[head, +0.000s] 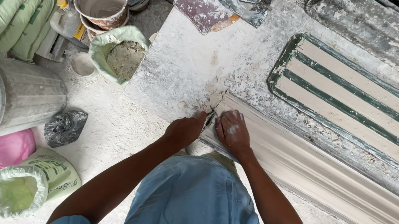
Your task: The person uses a metal scraper to remove excess material from the edges and grooves of a long white decorative molding piece. They repeatedly scrape along the length of the molding, occasionally repositioning it on the workbench to access different sections.
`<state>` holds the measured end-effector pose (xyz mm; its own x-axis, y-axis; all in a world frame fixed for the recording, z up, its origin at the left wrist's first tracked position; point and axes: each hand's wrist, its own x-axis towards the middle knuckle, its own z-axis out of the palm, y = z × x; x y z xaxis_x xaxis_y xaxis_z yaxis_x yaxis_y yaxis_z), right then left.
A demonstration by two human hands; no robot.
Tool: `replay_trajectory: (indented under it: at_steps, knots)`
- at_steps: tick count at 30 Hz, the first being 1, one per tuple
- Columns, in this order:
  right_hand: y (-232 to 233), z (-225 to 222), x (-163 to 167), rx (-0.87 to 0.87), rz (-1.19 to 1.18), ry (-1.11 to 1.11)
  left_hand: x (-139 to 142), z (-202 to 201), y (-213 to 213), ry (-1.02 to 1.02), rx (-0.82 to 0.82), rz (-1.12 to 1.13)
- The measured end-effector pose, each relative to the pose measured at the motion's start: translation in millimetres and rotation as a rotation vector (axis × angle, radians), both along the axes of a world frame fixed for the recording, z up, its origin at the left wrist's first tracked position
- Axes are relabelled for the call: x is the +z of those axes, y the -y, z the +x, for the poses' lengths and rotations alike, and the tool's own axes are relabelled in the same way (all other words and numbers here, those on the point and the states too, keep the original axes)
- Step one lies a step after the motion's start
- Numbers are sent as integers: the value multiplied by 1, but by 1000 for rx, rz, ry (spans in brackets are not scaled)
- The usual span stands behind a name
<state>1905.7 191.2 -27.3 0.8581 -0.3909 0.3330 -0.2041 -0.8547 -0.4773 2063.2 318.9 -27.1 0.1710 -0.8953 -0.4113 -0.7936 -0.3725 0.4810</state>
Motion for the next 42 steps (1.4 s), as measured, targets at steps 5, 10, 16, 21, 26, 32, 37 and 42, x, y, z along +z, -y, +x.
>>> replay_trajectory:
  at_steps: [5,10,16,21,26,32,37,42]
  knots:
    - [3,0,-2,-4,82,-39,12,-1,10,87,-11,-27]
    - [4,1,-2,-44,136,-2,26,-1,19,111,-10,-21]
    - [5,3,-5,-68,106,20,33,-14,35,123,-1,10]
    - [4,5,-3,-98,98,-32,27,-10,51,-9,78,130]
    - [-2,5,7,-171,84,49,21,15,47,-23,-30,39]
    - [-2,7,-1,-275,51,-27,34,23,40,0,-154,34]
    - [2,7,-16,-289,100,-91,37,24,56,-107,-146,152]
    - [7,6,-24,-305,48,-93,23,19,95,-164,-113,231]
